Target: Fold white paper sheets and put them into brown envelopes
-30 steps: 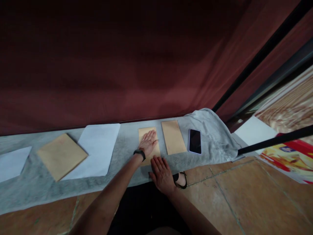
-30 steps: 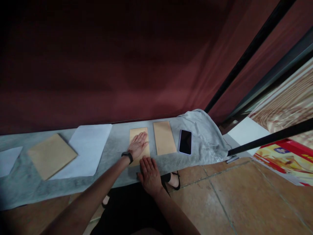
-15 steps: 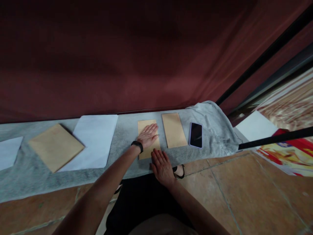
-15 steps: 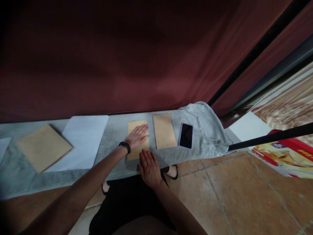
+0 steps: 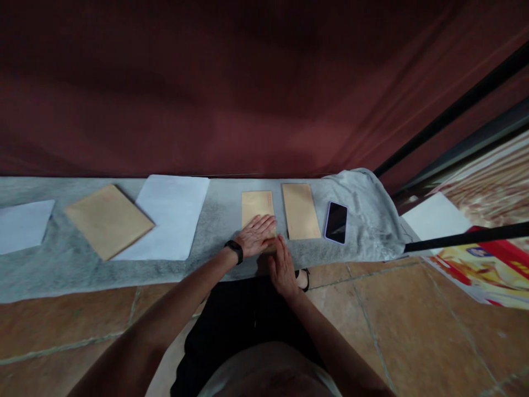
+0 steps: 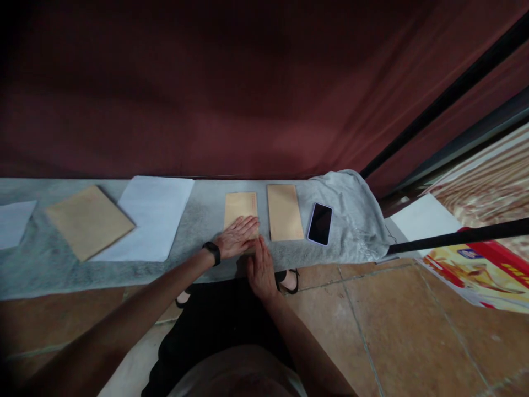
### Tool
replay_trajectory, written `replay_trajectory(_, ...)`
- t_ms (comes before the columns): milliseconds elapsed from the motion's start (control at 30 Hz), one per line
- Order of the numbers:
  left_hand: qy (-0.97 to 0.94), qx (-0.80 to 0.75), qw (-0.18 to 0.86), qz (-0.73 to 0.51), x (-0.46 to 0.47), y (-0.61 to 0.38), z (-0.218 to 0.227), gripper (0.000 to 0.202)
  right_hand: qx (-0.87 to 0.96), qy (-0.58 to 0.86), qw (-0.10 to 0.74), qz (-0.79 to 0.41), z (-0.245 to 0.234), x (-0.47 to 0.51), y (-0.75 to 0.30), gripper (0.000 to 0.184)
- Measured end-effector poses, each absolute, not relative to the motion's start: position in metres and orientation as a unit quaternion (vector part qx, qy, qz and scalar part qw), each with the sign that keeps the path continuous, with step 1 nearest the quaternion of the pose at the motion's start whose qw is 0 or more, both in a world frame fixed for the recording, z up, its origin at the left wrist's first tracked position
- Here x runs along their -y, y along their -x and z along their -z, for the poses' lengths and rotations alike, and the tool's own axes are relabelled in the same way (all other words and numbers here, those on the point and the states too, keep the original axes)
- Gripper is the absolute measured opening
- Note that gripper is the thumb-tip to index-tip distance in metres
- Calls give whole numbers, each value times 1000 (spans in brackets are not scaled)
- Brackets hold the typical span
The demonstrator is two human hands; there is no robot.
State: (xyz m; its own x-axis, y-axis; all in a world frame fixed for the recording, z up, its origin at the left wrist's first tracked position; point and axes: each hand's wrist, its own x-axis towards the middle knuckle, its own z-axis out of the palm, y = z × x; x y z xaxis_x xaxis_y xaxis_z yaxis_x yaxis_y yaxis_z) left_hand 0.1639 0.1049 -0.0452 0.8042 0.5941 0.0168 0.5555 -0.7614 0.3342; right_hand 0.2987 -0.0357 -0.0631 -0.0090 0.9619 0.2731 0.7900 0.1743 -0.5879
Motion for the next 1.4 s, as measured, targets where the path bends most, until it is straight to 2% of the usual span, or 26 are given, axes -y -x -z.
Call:
replay_trajectory(267, -964, -242, 92, -57, -77, -149, 48, 63, 686, 624, 344, -149, 66, 34, -298, 60)
replay_trajectory(567, -975, -181, 106, -74, -48, -126, 45, 85, 746, 602, 267, -103, 67, 36, -299, 56)
replay_trajectory(933, -967, -212, 125, -61, -42, -123, 50, 77, 770, 599, 207, -78, 63, 20, -285, 57)
replay_trajectory(1100, -967, -212, 133, -52, -38, -113, 51, 85, 779, 596, 184, -60, 63, 21, -287, 67)
replay_trajectory(1400, -966, -234, 85, -68, -28, -83, 46, 85, 788, 601, 127, -49, 58, 31, -303, 64)
